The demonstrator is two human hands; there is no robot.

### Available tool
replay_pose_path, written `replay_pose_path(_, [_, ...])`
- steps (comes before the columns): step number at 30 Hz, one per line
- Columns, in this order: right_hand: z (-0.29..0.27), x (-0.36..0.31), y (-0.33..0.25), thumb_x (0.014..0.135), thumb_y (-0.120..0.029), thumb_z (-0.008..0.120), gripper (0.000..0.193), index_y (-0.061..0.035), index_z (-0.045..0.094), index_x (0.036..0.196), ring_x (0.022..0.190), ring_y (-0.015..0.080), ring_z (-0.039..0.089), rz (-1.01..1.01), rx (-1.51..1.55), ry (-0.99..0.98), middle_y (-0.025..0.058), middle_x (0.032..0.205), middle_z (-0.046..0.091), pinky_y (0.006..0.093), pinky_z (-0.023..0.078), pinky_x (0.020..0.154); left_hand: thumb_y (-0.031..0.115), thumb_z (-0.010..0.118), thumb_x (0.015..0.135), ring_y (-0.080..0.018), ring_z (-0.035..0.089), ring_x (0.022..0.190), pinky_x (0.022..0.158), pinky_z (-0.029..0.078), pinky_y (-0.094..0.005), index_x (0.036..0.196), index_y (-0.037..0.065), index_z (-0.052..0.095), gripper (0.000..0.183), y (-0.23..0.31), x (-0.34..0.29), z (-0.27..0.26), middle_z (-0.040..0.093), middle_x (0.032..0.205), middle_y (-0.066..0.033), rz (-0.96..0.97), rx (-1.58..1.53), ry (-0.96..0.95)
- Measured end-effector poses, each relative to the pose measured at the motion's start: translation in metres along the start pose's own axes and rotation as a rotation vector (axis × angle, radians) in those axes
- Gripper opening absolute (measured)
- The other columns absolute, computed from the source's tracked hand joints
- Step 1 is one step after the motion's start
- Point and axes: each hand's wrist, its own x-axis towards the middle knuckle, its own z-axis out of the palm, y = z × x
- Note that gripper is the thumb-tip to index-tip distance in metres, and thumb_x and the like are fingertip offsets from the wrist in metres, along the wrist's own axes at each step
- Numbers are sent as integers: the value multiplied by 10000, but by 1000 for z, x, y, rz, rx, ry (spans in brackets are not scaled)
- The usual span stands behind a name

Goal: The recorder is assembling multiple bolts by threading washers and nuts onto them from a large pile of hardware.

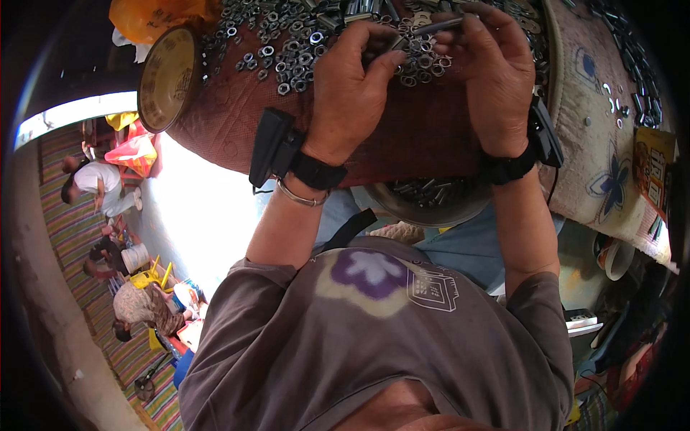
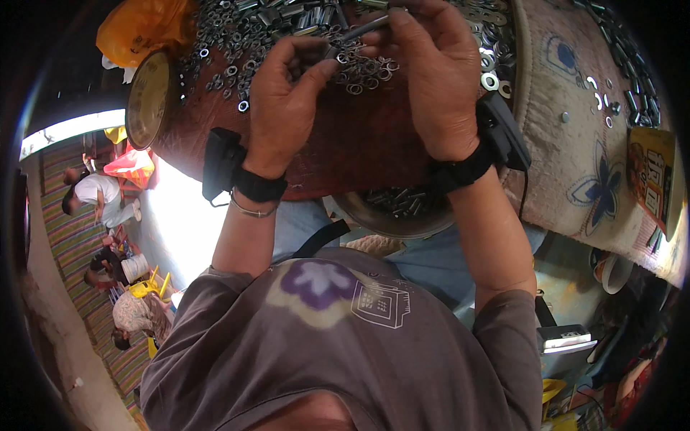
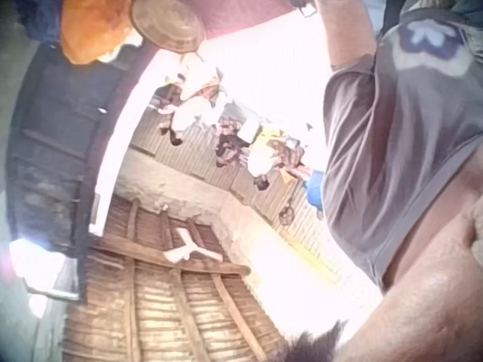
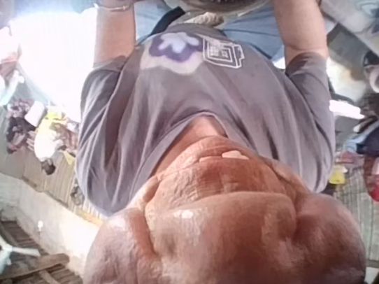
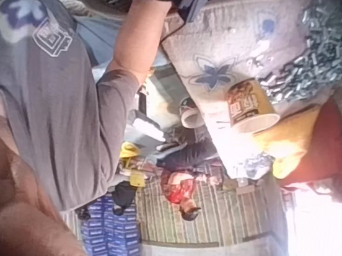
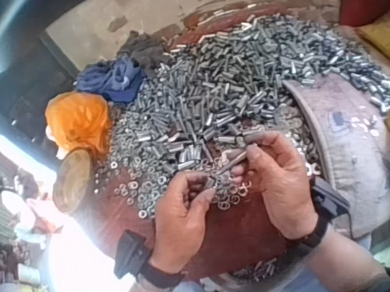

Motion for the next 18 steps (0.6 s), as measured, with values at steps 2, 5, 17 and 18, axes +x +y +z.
replay_pose_path(2, [-1, 1, -1, 930, -78, 509, 133, -37, 515, 1056, 738, 142, 620, -41, -23, -1, 64, 857, 615, 251, 531, 656, 48, 618, 843, -76, 561, 796, 697, 448, -212, 1044, -1, 574, 213, 2, -2, -1, 617, 868, -26, -21, 10, -19])
replay_pose_path(5, [10, -6, -7, 933, -70, 500, 126, -38, 517, 1053, 731, 118, 614, 88, -78, 22, 51, 863, 620, 234, 526, 656, 47, 618, 842, -76, 561, 786, 699, 447, -209, 1035, -1, 576, 203, 5, -2, -3, 622, 874, -32, -40, 17, -42])
replay_pose_path(17, [2, -9, 3, 899, -98, 553, 188, 29, 525, 1034, 656, 117, 611, -32, -434, -188, 86, 794, 646, 218, 495, 581, 62, 619, 856, -61, 544, 736, 656, 441, -187, 982, 6, 586, 141, -2, 1, -14, 614, 859, -32, -31, -57, 66])
replay_pose_path(18, [2, -8, 2, 899, -98, 553, 188, 29, 525, 1034, 656, 117, 611, -32, -434, -190, 86, 794, 646, 218, 495, 581, 65, 624, 855, -63, 542, 726, 650, 440, -187, 979, 5, 585, 144, -2, 0, -15, 610, 852, -29, -38, -110, 72])
